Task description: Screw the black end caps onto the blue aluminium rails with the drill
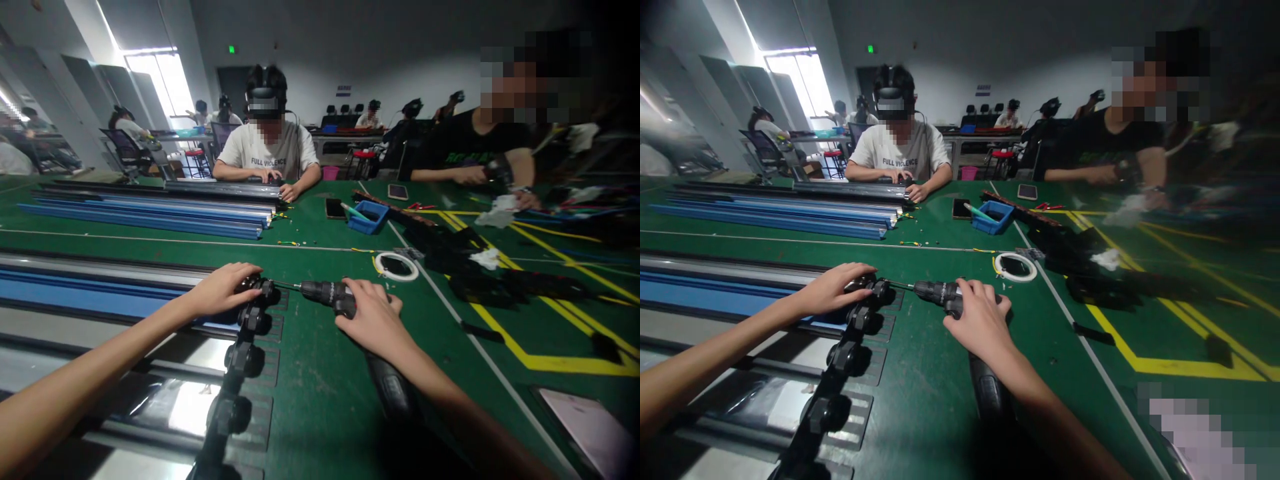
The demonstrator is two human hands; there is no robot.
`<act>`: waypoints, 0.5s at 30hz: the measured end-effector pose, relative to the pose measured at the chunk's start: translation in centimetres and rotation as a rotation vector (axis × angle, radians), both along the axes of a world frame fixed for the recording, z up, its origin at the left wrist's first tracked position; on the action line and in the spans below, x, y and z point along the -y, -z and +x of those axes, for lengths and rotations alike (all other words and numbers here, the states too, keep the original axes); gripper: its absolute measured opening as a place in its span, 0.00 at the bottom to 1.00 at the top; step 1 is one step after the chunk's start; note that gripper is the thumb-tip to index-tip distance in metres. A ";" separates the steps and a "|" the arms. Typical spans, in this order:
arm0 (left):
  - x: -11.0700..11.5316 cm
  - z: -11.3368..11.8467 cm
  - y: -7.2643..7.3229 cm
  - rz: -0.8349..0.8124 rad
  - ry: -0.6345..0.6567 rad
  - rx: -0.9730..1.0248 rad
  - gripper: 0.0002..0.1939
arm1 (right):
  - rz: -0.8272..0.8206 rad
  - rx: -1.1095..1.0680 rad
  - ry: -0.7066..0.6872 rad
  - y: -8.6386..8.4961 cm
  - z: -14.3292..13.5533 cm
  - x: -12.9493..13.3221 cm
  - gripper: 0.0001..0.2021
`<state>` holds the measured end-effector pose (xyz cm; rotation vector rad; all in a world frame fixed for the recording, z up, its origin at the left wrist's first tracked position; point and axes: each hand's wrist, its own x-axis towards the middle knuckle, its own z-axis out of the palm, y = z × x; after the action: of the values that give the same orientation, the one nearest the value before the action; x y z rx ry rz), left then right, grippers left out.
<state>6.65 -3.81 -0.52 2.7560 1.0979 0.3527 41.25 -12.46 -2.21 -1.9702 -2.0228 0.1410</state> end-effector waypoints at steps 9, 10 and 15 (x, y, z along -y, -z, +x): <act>-0.1 -0.1 0.3 0.016 -0.001 -0.018 0.27 | 0.022 -0.006 0.002 -0.2 -0.1 0.3 0.35; -0.1 -0.1 0.3 0.016 -0.003 -0.020 0.27 | 0.023 -0.002 0.000 -0.2 -0.1 0.3 0.35; -0.1 0.0 0.0 0.010 -0.002 -0.018 0.27 | 0.010 0.031 -0.012 -0.2 -0.1 0.2 0.35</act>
<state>6.65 -3.76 -0.55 2.7718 1.1065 0.3354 41.17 -12.71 -2.05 -1.9662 -2.0512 0.1037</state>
